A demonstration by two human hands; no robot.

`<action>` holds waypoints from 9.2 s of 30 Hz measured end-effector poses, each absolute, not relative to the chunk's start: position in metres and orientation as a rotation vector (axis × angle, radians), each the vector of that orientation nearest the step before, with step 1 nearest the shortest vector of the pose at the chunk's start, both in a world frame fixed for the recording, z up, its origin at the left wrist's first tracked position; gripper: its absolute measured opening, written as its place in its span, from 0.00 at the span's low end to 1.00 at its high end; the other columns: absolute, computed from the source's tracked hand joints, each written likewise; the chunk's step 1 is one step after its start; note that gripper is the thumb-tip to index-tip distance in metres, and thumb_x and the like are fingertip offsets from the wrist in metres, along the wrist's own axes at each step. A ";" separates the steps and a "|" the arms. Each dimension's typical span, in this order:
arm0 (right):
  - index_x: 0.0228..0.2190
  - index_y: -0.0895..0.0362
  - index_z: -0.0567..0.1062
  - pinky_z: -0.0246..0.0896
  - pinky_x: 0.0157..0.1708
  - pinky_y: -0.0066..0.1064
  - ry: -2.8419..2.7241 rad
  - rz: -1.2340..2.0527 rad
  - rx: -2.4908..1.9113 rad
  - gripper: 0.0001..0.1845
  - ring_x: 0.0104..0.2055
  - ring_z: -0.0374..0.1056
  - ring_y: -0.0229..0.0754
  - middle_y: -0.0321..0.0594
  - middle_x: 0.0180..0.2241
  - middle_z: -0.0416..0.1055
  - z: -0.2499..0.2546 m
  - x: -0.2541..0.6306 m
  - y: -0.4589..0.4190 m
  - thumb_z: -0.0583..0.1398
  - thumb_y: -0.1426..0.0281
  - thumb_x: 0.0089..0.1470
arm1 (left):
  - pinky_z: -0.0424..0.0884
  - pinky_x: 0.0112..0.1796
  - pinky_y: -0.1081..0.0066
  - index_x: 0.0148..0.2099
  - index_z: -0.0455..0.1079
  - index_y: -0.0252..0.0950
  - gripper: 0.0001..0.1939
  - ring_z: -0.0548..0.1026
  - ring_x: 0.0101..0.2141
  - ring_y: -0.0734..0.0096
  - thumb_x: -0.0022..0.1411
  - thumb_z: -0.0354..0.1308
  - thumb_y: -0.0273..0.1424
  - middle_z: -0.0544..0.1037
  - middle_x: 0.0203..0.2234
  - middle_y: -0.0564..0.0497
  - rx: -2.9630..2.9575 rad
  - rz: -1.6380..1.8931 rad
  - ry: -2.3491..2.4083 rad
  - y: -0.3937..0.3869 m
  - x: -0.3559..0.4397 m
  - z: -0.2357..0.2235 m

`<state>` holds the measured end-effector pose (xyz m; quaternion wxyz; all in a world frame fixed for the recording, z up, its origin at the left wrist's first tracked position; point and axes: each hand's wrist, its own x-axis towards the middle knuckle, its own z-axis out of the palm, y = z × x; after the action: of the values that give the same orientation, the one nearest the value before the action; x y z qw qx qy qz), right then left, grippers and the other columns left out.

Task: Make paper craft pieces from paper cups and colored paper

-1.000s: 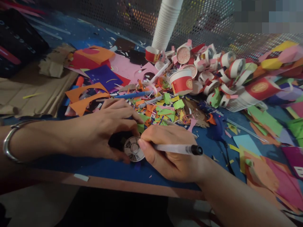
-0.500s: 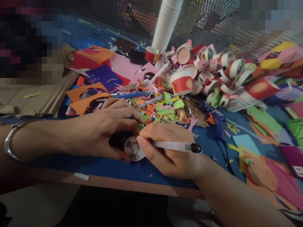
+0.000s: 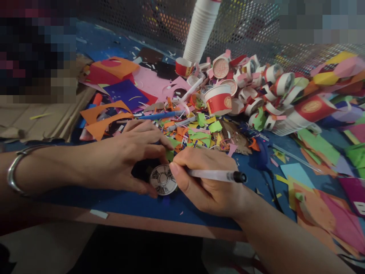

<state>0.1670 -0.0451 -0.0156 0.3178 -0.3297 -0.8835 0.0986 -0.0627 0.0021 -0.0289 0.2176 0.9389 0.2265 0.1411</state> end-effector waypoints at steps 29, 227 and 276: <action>0.32 0.55 0.71 0.65 0.27 0.27 -2.366 0.175 -0.867 0.07 0.24 0.72 0.35 0.34 0.25 0.75 -0.014 0.166 -0.047 0.58 0.76 0.61 | 0.59 0.53 0.53 0.43 0.77 0.36 0.22 0.69 0.50 0.50 0.53 0.71 0.47 0.76 0.47 0.44 2.605 0.410 0.609 0.003 -0.062 -0.028; 0.29 0.54 0.70 0.60 0.21 0.30 -2.382 0.293 -0.880 0.08 0.20 0.67 0.36 0.33 0.21 0.72 -0.009 0.168 -0.050 0.58 0.77 0.59 | 0.60 0.52 0.54 0.41 0.75 0.38 0.19 0.68 0.47 0.54 0.56 0.69 0.46 0.76 0.44 0.46 2.595 0.430 0.564 0.001 -0.063 -0.028; 0.34 0.57 0.71 0.63 0.31 0.24 -2.350 0.636 -0.778 0.06 0.28 0.68 0.31 0.32 0.26 0.73 -0.013 0.161 -0.058 0.57 0.74 0.65 | 0.62 0.48 0.54 0.43 0.74 0.37 0.17 0.68 0.46 0.53 0.57 0.69 0.42 0.75 0.44 0.45 2.616 0.357 0.551 0.001 -0.062 -0.027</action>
<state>0.1612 -0.0579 -0.0129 0.2885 -0.2915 -0.8803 0.2384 -0.0619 0.0012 -0.0266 0.2205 0.9460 0.1994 0.1290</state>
